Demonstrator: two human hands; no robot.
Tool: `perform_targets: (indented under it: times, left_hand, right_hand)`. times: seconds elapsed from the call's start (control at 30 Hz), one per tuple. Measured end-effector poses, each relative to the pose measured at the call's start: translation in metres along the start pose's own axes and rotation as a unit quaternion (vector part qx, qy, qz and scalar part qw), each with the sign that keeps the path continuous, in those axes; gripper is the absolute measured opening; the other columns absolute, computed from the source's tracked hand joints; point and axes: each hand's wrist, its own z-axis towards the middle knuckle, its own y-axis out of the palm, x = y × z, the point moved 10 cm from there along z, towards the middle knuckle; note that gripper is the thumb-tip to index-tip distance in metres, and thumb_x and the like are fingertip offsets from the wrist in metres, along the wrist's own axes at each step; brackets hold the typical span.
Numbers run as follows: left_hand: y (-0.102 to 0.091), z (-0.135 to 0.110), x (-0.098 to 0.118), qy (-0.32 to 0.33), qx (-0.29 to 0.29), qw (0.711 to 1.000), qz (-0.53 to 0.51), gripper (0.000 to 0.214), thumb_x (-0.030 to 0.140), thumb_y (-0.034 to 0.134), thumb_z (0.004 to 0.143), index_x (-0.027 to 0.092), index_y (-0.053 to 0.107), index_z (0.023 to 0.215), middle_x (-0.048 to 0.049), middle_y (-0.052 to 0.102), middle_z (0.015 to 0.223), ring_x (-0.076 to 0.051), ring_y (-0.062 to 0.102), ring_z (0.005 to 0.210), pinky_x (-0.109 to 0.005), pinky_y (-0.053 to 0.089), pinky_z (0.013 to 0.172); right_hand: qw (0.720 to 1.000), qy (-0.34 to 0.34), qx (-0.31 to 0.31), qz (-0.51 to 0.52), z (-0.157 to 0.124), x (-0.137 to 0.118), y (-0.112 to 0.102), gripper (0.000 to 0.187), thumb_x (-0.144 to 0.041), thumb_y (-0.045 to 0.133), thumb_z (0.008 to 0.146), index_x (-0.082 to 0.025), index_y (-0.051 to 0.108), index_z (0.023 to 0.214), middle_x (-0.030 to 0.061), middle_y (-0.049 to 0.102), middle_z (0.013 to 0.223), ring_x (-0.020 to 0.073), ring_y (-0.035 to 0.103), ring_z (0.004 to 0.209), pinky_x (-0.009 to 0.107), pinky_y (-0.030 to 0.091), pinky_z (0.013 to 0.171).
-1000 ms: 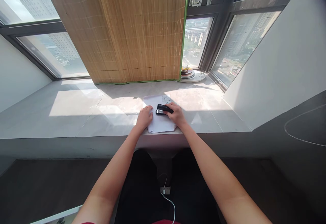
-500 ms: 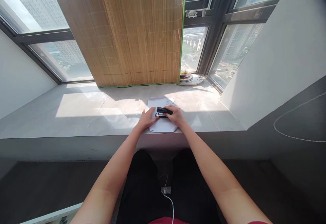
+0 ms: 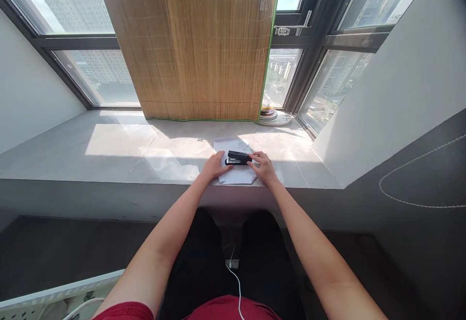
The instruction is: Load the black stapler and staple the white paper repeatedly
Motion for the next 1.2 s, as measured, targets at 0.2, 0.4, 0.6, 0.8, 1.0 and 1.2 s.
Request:
perform_targets:
  times: [0.2,0.4,0.6,0.8,1.0,1.2]
  left_hand:
    - [-0.026,0.001,-0.026,-0.065,0.085,0.943,-0.314,0.076,0.073,0.02,0.109,0.024,0.066,0.145,-0.0134,0.061,0.161,-0.031,0.049,0.158,-0.05,0.036,0.133]
    - [-0.041,-0.014,-0.074,-0.186,0.155,0.742,-0.625,0.105,0.078,-0.008,0.101,0.018,0.048,0.166,-0.0191,0.049,0.171,-0.027,0.05,0.158,-0.043,0.048,0.126]
    - [-0.04,-0.019,-0.082,-0.183,0.14,0.669,-0.707,0.104,0.071,-0.011,0.102,0.014,0.04,0.172,-0.0205,0.043,0.174,-0.029,0.049,0.158,-0.049,0.045,0.129]
    - [-0.043,-0.026,-0.063,-0.129,0.131,0.737,-0.65,0.092,0.071,0.006,0.103,0.02,0.035,0.175,-0.0146,0.041,0.177,-0.029,0.043,0.163,-0.055,0.047,0.127]
    - [-0.027,-0.031,-0.052,-0.142,0.141,0.664,-0.721,0.089,0.061,-0.001,0.106,0.016,0.033,0.175,-0.0143,0.04,0.177,-0.026,0.044,0.162,-0.05,0.046,0.128]
    - [-0.021,-0.037,-0.056,-0.165,0.196,0.417,-0.872,0.085,0.063,0.013,0.112,0.006,0.036,0.172,-0.0219,0.047,0.172,-0.028,0.052,0.157,-0.043,0.055,0.119]
  right_hand:
    - [0.999,0.047,0.012,0.007,0.003,0.012,0.0,0.034,-0.047,0.064,0.098,-0.027,0.087,0.114,0.0118,0.076,0.113,0.0309,0.069,0.107,0.043,0.062,0.074]
    - [0.999,0.038,0.032,-0.019,0.002,0.015,-0.001,0.036,-0.048,0.059,0.1,-0.028,0.089,0.104,0.0112,0.077,0.1,0.0304,0.068,0.102,0.043,0.062,0.073]
    - [0.998,0.051,0.037,-0.012,0.006,0.011,-0.006,0.042,-0.056,0.059,0.101,-0.024,0.087,0.104,0.014,0.078,0.113,0.0316,0.071,0.108,0.043,0.064,0.073]
    - [0.994,0.047,-0.097,0.022,0.037,-0.005,0.036,0.053,-0.049,0.083,0.084,-0.025,0.079,0.131,0.0097,0.083,0.118,0.0318,0.076,0.111,0.049,0.062,0.097]
    - [0.997,-0.026,-0.047,-0.059,0.051,-0.048,0.043,0.026,-0.034,0.082,0.085,-0.024,0.083,0.108,0.0089,0.084,0.104,0.0308,0.076,0.094,0.044,0.06,0.087]
    - [0.91,-0.321,-0.067,-0.252,0.021,-0.164,0.097,0.033,-0.008,0.058,0.104,-0.024,0.077,0.126,0.0085,0.082,0.115,0.026,0.069,0.104,0.043,0.048,0.094]
